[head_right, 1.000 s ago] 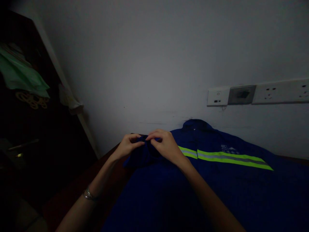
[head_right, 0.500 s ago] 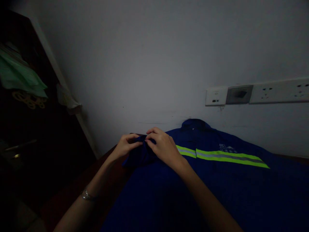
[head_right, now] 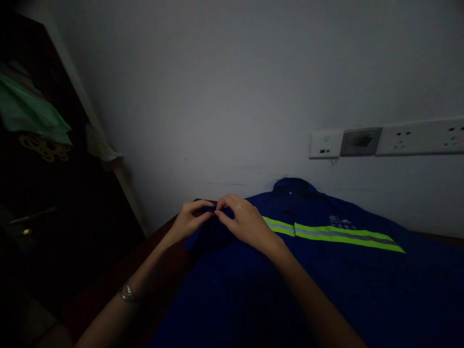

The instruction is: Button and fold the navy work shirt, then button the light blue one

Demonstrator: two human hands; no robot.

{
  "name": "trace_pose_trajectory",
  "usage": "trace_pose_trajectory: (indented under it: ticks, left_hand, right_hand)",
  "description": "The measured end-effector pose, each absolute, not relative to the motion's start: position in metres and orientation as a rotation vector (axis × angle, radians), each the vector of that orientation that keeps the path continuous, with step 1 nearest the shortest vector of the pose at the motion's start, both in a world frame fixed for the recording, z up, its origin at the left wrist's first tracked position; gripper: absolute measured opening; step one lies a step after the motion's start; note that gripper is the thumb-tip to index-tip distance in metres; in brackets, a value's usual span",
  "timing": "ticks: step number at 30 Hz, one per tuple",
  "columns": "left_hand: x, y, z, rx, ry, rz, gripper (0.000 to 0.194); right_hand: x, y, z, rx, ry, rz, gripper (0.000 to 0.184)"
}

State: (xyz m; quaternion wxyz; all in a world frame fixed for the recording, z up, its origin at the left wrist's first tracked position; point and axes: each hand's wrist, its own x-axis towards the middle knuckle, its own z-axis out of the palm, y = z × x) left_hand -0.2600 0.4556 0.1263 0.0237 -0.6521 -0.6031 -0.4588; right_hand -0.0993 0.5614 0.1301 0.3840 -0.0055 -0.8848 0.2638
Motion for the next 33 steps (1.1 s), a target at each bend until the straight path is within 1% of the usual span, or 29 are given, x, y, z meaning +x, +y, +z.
trace_pose_trajectory:
  ticks: [1, 3, 4, 5, 6, 9, 11, 14, 17, 20, 24, 27, 29, 33]
  left_hand:
    - [-0.262, 0.455, 0.126, -1.993, -1.865, -1.42, 0.018]
    - [-0.266, 0.452, 0.126, -1.931, -1.884, -1.414, 0.019]
    - [-0.269, 0.451, 0.127, -1.904, -1.892, -1.406, 0.02]
    - [-0.271, 0.449, 0.128, -1.883, -1.897, -1.392, 0.02]
    - [-0.273, 0.446, 0.129, -1.867, -1.897, -1.377, 0.021]
    - [-0.277, 0.438, 0.134, -1.87, -1.899, -1.317, 0.03]
    - [-0.278, 0.433, 0.137, -1.924, -1.909, -1.255, 0.033]
    - [-0.278, 0.427, 0.143, -1.966, -1.949, -1.201, 0.032]
    - [-0.279, 0.425, 0.146, -1.967, -2.041, -1.274, 0.03]
    - [-0.281, 0.427, 0.145, -1.933, -2.094, -1.511, 0.027]
    - [-0.283, 0.43, 0.137, -1.812, -2.024, -1.973, 0.026]
    - [-0.281, 0.43, 0.135, -1.722, -2.009, -2.224, 0.026]
    - [-0.281, 0.427, 0.138, -1.707, -2.098, -2.172, 0.023]
    - [-0.292, 0.417, 0.147, -1.744, -2.325, -1.828, 0.016]
  right_hand:
    - [-0.098, 0.563, 0.131, -0.004, -2.269, 0.711, 0.026]
    - [-0.094, 0.568, 0.132, -0.026, -2.307, 0.767, 0.052]
    - [-0.093, 0.572, 0.131, -0.054, -2.321, 0.779, 0.06]
    - [-0.093, 0.576, 0.131, -0.082, -2.328, 0.782, 0.06]
    - [-0.093, 0.58, 0.13, -0.099, -2.333, 0.78, 0.053]
    - [-0.095, 0.593, 0.126, -0.071, -2.357, 0.774, 0.024]
    - [-0.098, 0.6, 0.123, -0.057, -2.363, 0.773, 0.017]
    - [-0.101, 0.604, 0.12, -0.062, -2.325, 0.795, 0.016]
    - [-0.104, 0.605, 0.118, -0.041, -2.241, 0.894, 0.019]
    - [-0.109, 0.605, 0.115, -0.091, -2.079, 1.051, 0.024]
    - [-0.122, 0.605, 0.105, -0.183, -1.836, 1.343, 0.032]
    - [-0.131, 0.601, 0.098, -0.171, -1.668, 1.553, 0.033]
    - [-0.135, 0.597, 0.096, -0.159, -1.589, 1.622, 0.031]
    - [-0.136, 0.587, 0.098, -0.17, -1.573, 1.601, 0.027]
